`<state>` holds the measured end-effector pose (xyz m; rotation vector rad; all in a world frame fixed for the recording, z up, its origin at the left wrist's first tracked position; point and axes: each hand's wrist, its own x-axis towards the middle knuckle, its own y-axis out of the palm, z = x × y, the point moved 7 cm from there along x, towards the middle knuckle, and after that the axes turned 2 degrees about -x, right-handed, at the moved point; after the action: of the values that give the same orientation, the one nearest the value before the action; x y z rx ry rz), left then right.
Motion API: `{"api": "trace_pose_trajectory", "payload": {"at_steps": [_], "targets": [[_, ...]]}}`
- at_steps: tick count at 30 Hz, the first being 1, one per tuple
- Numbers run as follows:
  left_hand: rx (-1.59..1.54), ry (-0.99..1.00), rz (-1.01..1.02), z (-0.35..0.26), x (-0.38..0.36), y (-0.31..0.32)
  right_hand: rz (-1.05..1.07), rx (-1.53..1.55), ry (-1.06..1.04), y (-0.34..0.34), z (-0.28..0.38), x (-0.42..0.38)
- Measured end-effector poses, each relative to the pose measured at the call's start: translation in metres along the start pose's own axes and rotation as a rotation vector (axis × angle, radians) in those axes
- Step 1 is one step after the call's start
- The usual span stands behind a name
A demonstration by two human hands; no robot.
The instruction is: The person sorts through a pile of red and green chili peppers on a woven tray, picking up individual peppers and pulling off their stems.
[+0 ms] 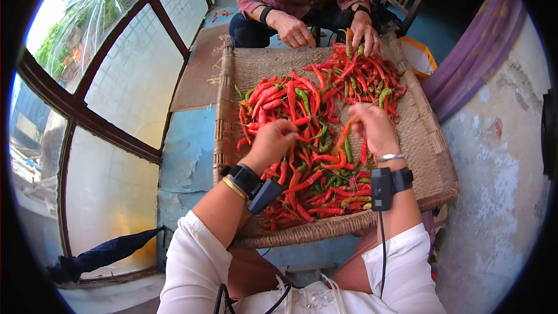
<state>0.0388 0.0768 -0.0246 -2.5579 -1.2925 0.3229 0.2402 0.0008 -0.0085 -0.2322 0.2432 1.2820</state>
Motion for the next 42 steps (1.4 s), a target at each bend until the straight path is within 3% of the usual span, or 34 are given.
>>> {"api": "trace_pose_trajectory", "payload": {"at_steps": [2, 4, 6, 7, 9, 13, 17, 19, 22, 25, 34, 36, 37, 38, 40, 42], "targets": [[0.282, 0.167, -0.187, 0.0, 0.007, -0.021, -0.259, 0.727, -0.303, -0.026, 0.012, 0.0], [0.35, 0.204, -0.211, -0.006, 0.008, -0.026, -0.352, 0.753, -0.271, -0.04, -0.002, 0.005], [0.567, 0.271, -0.281, -0.016, 0.008, -0.027, -0.347, 0.774, -0.014, -0.034, -0.02, 0.007], [0.569, 0.272, -0.276, -0.014, 0.01, -0.026, -0.289, 0.721, -0.026, -0.025, -0.018, 0.004], [0.803, 0.484, -0.245, -0.019, 0.01, -0.011, -0.212, 0.645, -0.036, -0.009, -0.011, -0.001], [0.989, 0.451, -0.126, -0.011, 0.009, 0.005, -0.082, 0.523, -0.035, 0.016, -0.014, 0.0], [0.977, 0.385, -0.041, -0.015, 0.01, 0.007, 0.004, 0.392, 0.074, 0.031, -0.031, 0.001], [0.634, 0.365, -0.101, -0.02, 0.008, 0.001, 0.084, 0.282, 0.156, 0.041, -0.038, -0.001], [0.472, 0.386, -0.077, -0.027, 0.003, 0.007, 0.074, 0.285, 0.181, 0.054, -0.035, -0.007], [0.277, 0.36, 0.041, -0.035, -0.004, 0.016, 0.056, 0.304, 0.116, 0.055, -0.031, -0.007], [0.141, 0.424, 0.074, -0.044, -0.014, 0.023, -0.004, 0.354, 0.063, 0.038, -0.022, -0.006], [0.153, 0.224, 0.095, -0.031, -0.008, 0.016, -0.075, 0.401, 0.023, 0.019, -0.014, -0.003], [0.075, 0.156, 0.023, -0.024, -0.006, 0.008, -0.117, 0.478, -0.029, 0.006, -0.012, -0.001], [0.148, 0.342, -0.118, -0.023, -0.003, -0.002, -0.16, 0.555, -0.08, -0.006, -0.012, 0.001], [0.273, 0.353, -0.269, -0.015, 0.003, -0.023, -0.303, 0.818, -0.077, -0.025, -0.014, 0.002], [0.469, 0.228, -0.324, -0.013, 0.005, -0.037, -0.279, 0.838, -0.048, -0.029, -0.018, 0.0]]}}
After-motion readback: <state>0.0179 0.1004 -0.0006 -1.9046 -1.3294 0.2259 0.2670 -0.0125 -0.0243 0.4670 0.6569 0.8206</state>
